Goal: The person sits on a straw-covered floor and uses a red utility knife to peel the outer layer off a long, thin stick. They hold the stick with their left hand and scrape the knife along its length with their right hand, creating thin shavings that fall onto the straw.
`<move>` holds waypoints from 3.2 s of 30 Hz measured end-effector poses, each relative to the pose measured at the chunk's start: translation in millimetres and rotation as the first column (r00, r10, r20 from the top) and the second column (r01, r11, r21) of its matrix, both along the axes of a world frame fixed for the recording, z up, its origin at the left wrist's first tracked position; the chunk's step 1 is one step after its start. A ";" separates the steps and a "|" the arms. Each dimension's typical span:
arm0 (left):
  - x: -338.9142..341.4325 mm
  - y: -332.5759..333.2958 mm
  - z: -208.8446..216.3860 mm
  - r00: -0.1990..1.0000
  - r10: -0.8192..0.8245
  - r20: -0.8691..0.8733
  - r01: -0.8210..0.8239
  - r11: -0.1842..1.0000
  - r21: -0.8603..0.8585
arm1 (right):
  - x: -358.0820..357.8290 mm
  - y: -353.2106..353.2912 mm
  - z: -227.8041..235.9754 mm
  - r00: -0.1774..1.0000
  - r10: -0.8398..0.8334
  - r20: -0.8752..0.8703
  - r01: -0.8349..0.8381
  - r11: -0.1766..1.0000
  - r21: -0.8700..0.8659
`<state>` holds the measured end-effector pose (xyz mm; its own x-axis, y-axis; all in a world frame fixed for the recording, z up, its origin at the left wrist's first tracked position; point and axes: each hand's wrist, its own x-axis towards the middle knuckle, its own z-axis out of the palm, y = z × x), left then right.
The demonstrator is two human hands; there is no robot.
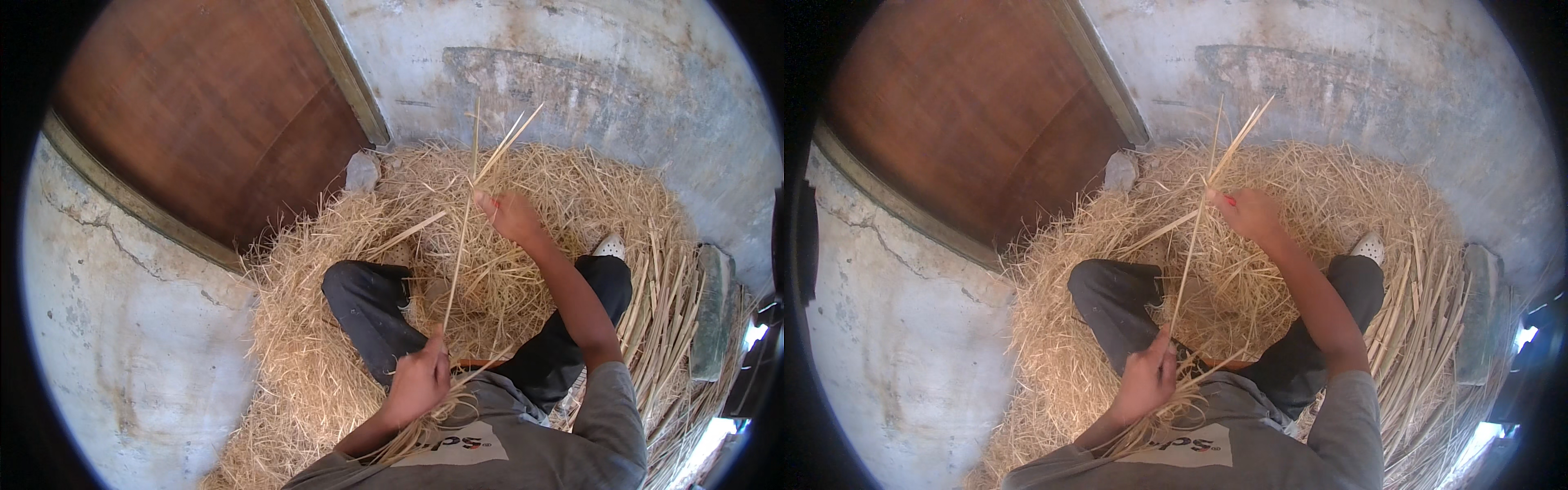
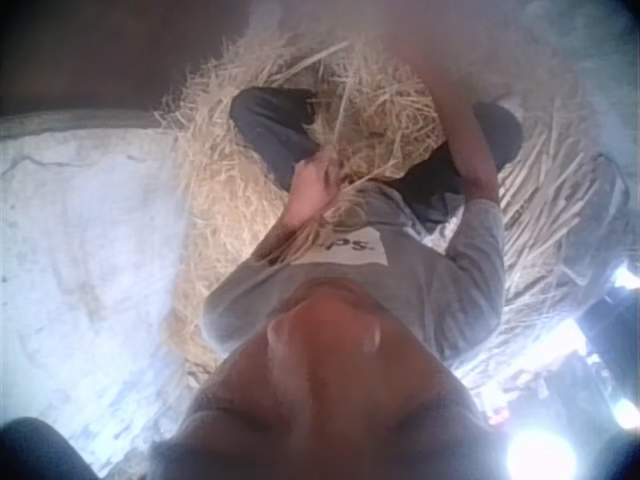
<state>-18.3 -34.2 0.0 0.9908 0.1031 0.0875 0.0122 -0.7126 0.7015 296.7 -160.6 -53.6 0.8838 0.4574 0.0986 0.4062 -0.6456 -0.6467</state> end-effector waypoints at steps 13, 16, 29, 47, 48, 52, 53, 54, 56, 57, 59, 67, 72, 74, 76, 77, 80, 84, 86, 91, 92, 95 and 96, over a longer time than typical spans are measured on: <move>31.3 21.5 -11.3 0.983 0.036 -0.182 -0.180 0.413 -0.893 | -91.3 8.0 11.0 0.801 0.447 0.398 -0.453 0.888 -0.085; 31.2 17.1 -2.5 0.968 0.040 -0.248 -0.243 0.402 -0.883 | -108.2 12.7 12.4 0.777 0.449 0.442 -0.451 0.886 -0.106; 24.1 -11.0 -0.5 0.987 0.036 -0.159 -0.151 0.574 -0.805 | -50.1 11.1 3.6 0.894 0.158 0.420 -0.153 0.987 -0.045; 16.0 0.4 -20.4 0.987 -0.042 -0.152 -0.118 0.441 -0.890 | -15.5 -5.0 2.7 0.999 0.037 -0.012 -0.036 0.994 0.102; 18.6 0.4 -23.8 0.993 -0.030 -0.117 -0.094 0.420 -0.903 | -26.8 -1.9 -1.4 0.998 0.065 -0.024 -0.058 0.976 0.208; 24.5 -1.7 -16.6 0.979 -0.058 -0.196 -0.169 0.312 -0.935 | -55.0 20.1 -14.7 0.961 0.248 -0.122 -0.104 0.734 0.671; 24.8 -2.2 -17.5 0.975 -0.074 -0.211 -0.182 0.288 -0.940 | -57.2 20.4 -14.9 0.940 0.270 -0.210 -0.053 0.722 0.690; 25.9 -2.4 -18.3 0.971 -0.086 -0.223 -0.193 0.266 -0.944 | -58.6 20.7 -10.6 0.909 0.297 -0.292 -0.004 0.708 0.706; 27.9 -0.9 -22.1 0.967 -0.094 -0.235 -0.203 0.263 -0.943 | -62.3 18.6 -3.7 0.800 0.410 -0.439 0.089 0.641 0.762; 29.7 0.1 -25.7 0.968 -0.091 -0.233 -0.199 0.283 -0.938 | -64.8 16.2 -0.4 0.718 0.494 -0.491 0.140 0.588 0.797; 33.1 1.6 -24.2 0.970 -0.095 -0.222 -0.190 0.265 -0.945 | -65.4 14.1 3.8 0.611 0.590 -0.528 0.193 0.536 0.822; 48.3 10.9 -7.1 0.985 -0.021 -0.170 -0.163 0.200 -0.966 | -59.0 4.3 2.0 0.936 0.265 0.232 -0.313 0.928 0.203; 43.9 10.7 -7.6 0.991 0.062 -0.122 -0.134 0.621 -0.773 | -78.2 -1.5 25.9 0.928 0.253 0.275 -0.249 0.967 -0.050; 39.2 10.4 -7.7 0.995 0.089 -0.039 -0.095 0.828 -0.552 | -77.7 0.4 25.3 0.935 0.204 0.291 -0.192 0.979 -0.070; 31.6 8.8 1.4 0.995 0.076 -0.065 -0.098 0.885 -0.455 | -67.9 3.2 19.8 0.956 0.101 0.277 -0.100 0.995 -0.018; 28.3 7.5 5.9 0.994 0.071 -0.078 -0.097 0.909 -0.405 | -61.6 0.1 17.4 0.956 0.097 0.277 -0.085 0.995 -0.053; 23.2 7.4 11.6 0.992 0.066 -0.105 -0.105 0.892 -0.439 | -54.3 -2.3 8.6 0.952 0.151 0.266 -0.139 0.988 -0.065; 26.0 10.6 9.3 0.998 0.065 -0.003 -0.062 0.927 -0.371 | -64.8 4.0 -5.7 0.935 0.220 0.279 -0.239 0.970 0.036; 25.3 11.7 10.8 0.998 0.055 -0.014 -0.056 0.932 -0.357 | -62.8 2.9 -3.6 0.927 0.200 0.317 -0.212 0.977 0.003; 19.3 13.2 1.6 0.998 0.029 -0.059 -0.046 0.952 -0.304 | -58.4 1.6 15.1 0.879 0.186 0.439 -0.155 0.982 -0.106; 19.1 13.5 0.6 0.998 0.018 -0.065 -0.037 0.954 -0.297 | -57.3 2.0 15.3 0.869 0.184 0.460 -0.144 0.982 -0.120; 20.3 9.3 13.2 0.996 0.028 -0.080 -0.051 0.950 -0.308 | -50.7 1.7 12.0 0.843 0.186 0.505 -0.120 0.980 -0.160; 18.9 9.6 10.4 0.997 0.026 -0.066 -0.045 0.954 -0.296 | -46.2 0.7 8.6 0.835 0.192 0.515 -0.121 0.978 -0.167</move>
